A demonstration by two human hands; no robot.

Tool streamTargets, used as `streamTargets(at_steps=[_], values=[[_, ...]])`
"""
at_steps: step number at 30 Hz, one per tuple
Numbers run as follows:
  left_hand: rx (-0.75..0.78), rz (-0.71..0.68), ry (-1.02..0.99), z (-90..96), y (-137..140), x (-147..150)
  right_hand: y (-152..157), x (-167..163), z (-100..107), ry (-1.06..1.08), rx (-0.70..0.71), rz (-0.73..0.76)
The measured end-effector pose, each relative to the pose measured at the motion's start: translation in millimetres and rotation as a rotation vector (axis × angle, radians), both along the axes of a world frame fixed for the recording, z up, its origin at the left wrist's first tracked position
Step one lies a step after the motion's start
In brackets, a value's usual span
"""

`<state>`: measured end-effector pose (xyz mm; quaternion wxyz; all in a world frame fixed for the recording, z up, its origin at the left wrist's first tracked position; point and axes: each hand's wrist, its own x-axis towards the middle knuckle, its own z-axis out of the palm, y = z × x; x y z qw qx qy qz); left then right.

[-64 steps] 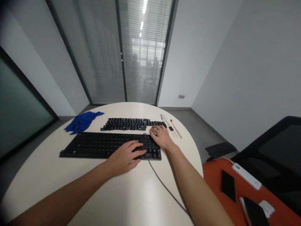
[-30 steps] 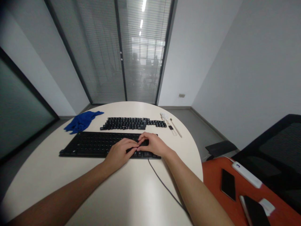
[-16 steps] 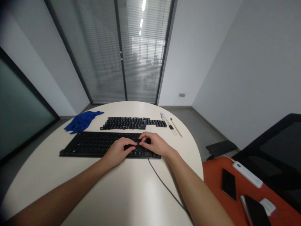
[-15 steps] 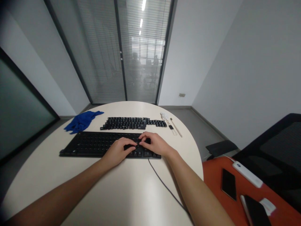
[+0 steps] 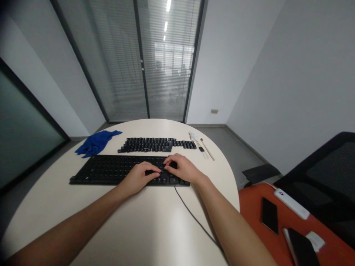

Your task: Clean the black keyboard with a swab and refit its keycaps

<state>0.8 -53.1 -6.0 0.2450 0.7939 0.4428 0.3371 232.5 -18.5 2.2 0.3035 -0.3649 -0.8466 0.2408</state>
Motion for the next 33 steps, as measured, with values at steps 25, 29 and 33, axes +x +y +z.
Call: streamTargets(at_steps=[25, 29, 33], values=[[0.073, 0.042, 0.134, -2.7, -9.9, 5.3, 3.7, -0.5, -1.9, -0.038, 0.132, 0.031], [0.091, 0.018, 0.176, -0.5, -10.7, 4.6, 3.1, -0.7, -1.6, -0.042, 0.132, 0.027], [0.123, -0.011, 0.251, 2.4, -12.4, 4.9, 3.7, -0.6, -2.7, -0.041, 0.134, 0.026]])
